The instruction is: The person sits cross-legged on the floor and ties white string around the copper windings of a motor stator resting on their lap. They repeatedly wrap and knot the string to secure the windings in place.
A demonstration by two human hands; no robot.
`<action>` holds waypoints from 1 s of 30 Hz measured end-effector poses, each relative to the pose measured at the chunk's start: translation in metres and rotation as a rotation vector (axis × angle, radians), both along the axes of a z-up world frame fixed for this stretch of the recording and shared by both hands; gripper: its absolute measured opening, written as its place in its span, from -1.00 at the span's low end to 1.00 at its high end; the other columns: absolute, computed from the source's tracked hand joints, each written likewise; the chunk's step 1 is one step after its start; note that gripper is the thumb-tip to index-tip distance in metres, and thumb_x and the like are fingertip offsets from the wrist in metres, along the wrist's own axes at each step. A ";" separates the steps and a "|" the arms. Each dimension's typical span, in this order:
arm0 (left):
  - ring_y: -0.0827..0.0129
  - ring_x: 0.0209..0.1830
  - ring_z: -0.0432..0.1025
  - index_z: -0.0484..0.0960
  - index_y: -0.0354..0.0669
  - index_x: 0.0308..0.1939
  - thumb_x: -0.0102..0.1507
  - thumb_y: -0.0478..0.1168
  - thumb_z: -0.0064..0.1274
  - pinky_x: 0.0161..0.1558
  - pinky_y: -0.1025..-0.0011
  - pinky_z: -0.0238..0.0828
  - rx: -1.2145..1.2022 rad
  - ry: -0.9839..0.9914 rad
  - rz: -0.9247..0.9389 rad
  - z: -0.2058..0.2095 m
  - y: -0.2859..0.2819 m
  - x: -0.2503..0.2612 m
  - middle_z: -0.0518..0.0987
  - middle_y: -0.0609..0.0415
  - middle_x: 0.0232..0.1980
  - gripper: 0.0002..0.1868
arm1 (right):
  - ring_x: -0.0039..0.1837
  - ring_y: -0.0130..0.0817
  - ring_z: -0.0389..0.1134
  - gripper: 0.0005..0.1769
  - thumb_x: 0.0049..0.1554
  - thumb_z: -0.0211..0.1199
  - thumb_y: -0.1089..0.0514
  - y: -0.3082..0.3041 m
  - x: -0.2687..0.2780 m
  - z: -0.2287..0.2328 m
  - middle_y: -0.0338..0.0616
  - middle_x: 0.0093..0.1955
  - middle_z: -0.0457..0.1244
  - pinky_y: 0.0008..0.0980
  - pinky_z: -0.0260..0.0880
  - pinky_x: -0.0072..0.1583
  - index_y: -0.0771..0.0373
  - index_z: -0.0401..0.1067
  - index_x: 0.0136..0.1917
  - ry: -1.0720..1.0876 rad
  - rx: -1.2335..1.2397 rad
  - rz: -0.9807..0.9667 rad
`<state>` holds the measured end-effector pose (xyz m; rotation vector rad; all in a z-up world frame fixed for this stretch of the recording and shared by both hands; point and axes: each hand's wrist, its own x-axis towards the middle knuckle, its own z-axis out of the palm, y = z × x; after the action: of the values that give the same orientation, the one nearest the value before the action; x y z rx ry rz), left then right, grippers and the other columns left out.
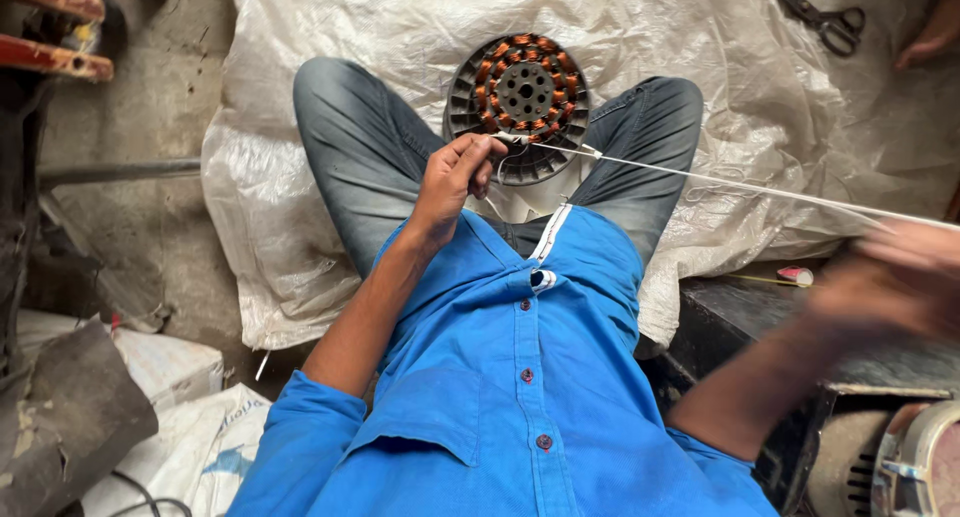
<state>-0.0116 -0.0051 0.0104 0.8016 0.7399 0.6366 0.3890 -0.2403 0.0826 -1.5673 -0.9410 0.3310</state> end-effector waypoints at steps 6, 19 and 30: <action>0.63 -0.46 0.22 0.66 -0.23 -0.02 0.47 -0.06 -0.09 -0.34 0.56 0.22 0.008 -0.026 -0.020 0.023 -0.015 -0.007 0.36 0.28 -0.47 -0.67 | 0.22 -0.21 0.42 -0.79 0.34 0.30 0.01 -0.028 0.045 0.010 -0.12 0.10 0.39 -0.14 0.40 0.28 0.14 0.55 -0.08 -0.473 -0.323 -0.508; 0.64 -0.42 0.22 0.64 -0.26 0.04 0.48 -0.05 -0.08 -0.30 0.59 0.19 0.004 -0.061 -0.088 0.050 -0.040 -0.006 0.35 0.29 -0.43 -0.66 | -0.05 -0.05 0.35 -0.69 0.11 0.49 -0.01 0.133 -0.181 -0.050 -0.02 -0.10 0.35 -0.04 0.28 0.03 0.26 0.55 -0.06 -0.706 -0.499 0.336; 0.65 -0.40 0.23 0.67 -0.27 0.04 0.49 -0.05 -0.07 -0.28 0.58 0.21 0.063 -0.047 -0.063 0.041 -0.023 -0.008 0.38 0.28 -0.43 -0.64 | -0.02 -0.17 0.38 -0.87 0.25 0.27 0.19 0.058 -0.103 0.011 -0.03 -0.11 0.34 -0.19 0.36 0.11 0.31 0.49 -0.05 0.210 0.103 0.883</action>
<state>-0.0197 -0.0279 0.0515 0.8613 0.6516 0.6222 0.2863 -0.1818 0.0937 -0.9204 -1.4165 1.0210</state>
